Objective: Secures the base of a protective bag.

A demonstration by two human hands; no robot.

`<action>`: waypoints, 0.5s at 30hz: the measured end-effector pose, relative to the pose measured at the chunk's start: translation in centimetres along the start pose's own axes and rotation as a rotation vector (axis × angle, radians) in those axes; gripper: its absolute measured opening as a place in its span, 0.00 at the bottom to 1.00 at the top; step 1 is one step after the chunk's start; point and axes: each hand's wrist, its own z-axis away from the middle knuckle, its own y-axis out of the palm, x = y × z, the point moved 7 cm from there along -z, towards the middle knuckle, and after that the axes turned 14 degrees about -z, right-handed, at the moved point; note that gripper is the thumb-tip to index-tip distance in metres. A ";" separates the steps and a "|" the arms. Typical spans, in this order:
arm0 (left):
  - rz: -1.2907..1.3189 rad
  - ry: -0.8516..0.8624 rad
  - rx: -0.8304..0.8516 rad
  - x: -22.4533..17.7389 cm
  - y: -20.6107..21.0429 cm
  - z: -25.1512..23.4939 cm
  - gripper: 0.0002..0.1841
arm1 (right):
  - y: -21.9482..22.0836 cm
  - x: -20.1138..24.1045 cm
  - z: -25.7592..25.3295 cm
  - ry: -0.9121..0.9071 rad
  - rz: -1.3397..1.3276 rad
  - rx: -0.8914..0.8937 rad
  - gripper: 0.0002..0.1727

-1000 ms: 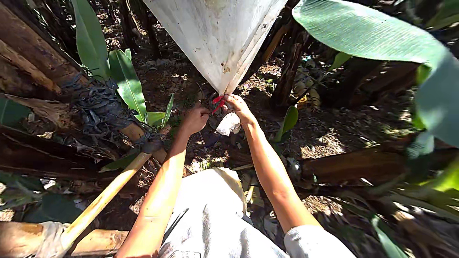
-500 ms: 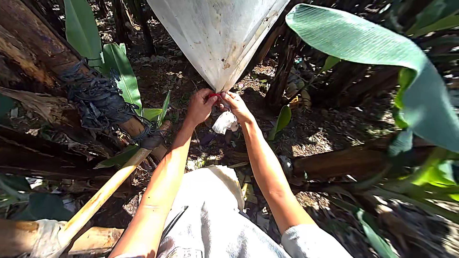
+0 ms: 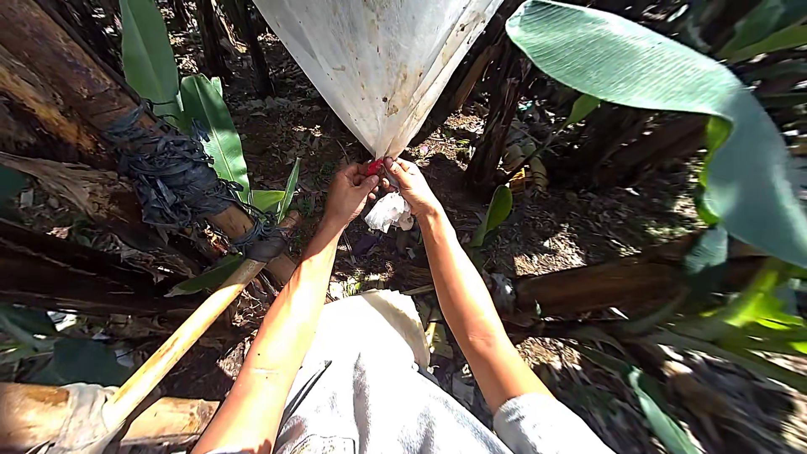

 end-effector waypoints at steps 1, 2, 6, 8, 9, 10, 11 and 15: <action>-0.086 -0.001 -0.077 0.0 -0.3 0.3 0.10 | 0.0 -0.2 -0.2 -0.012 0.019 -0.018 0.13; -0.180 0.013 -0.150 -0.2 -0.5 0.6 0.10 | -0.1 -0.3 -0.4 -0.021 0.041 -0.039 0.13; -0.547 0.179 -0.296 -1.6 -1.5 2.9 0.09 | 0.3 -0.2 -0.5 -0.049 0.101 -0.081 0.14; -0.661 0.195 -0.310 -3.1 -1.4 4.1 0.09 | 0.7 0.1 -0.5 -0.063 0.096 -0.086 0.13; -0.679 0.291 -0.414 -3.0 -0.8 4.4 0.09 | 0.7 0.1 -0.5 -0.068 0.101 -0.094 0.14; -0.676 0.411 -0.520 -2.8 -0.1 4.5 0.08 | 0.8 0.1 -0.5 -0.071 0.119 -0.101 0.14; -0.668 0.512 -0.588 -2.6 0.4 4.5 0.08 | 0.9 0.2 -0.5 -0.073 0.132 -0.109 0.14; -0.638 0.623 -0.601 -2.9 1.0 4.2 0.08 | 1.6 0.5 -0.4 -0.071 0.172 -0.102 0.14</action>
